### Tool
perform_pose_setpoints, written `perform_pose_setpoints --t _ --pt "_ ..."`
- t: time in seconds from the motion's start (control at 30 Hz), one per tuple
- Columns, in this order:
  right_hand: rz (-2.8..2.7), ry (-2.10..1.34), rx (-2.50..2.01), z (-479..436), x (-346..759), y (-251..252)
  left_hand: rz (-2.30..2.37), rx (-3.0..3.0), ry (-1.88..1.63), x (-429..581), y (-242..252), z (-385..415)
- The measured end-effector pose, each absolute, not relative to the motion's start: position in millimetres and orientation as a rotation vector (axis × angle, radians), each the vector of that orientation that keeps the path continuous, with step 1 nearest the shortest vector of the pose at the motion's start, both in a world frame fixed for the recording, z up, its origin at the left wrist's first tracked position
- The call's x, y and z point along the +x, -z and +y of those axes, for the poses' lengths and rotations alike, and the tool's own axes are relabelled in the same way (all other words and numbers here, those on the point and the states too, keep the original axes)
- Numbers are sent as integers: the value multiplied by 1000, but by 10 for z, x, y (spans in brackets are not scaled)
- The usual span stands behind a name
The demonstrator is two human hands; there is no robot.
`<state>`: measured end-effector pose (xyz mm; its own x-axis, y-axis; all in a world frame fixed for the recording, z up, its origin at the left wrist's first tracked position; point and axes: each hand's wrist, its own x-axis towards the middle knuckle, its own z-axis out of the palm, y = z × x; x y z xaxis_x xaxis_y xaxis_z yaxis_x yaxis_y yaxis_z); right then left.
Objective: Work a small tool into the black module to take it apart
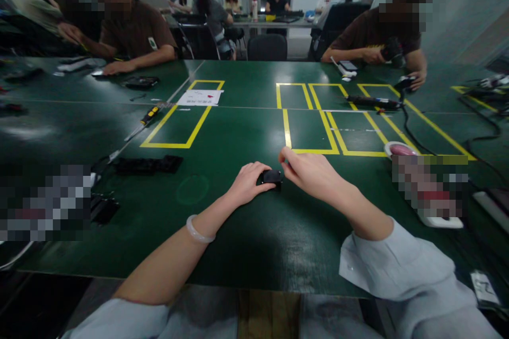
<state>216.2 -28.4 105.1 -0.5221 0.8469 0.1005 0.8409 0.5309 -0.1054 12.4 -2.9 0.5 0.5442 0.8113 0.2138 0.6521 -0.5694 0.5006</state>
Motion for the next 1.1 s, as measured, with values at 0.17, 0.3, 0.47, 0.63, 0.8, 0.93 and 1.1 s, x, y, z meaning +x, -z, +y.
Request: perform_pose_setpoints --t 0.17,0.3,0.47,0.63,0.8,0.93,1.1 --pt "-2622 -60 -1479 -278 2158 -1045 1192 2430 -616 121 15 -21" --pt "-2628 -46 -1478 -275 2159 -1043 1195 2427 -613 119 18 -22" --pt "-2607 -83 -1450 -289 2153 -1057 1198 2418 -611 120 9 -26" --pt "-2593 -89 -1470 -278 2156 -1056 1194 2402 -605 122 3 -29" --pt "-2628 -48 -1495 -254 2177 -1042 1196 2407 -606 118 14 -28" --pt "-2641 -66 -1441 -266 2184 -1038 1201 2409 -598 120 11 -27" --pt "-2625 -96 -1404 -280 2179 -1043 1206 2393 -596 126 2 -26"
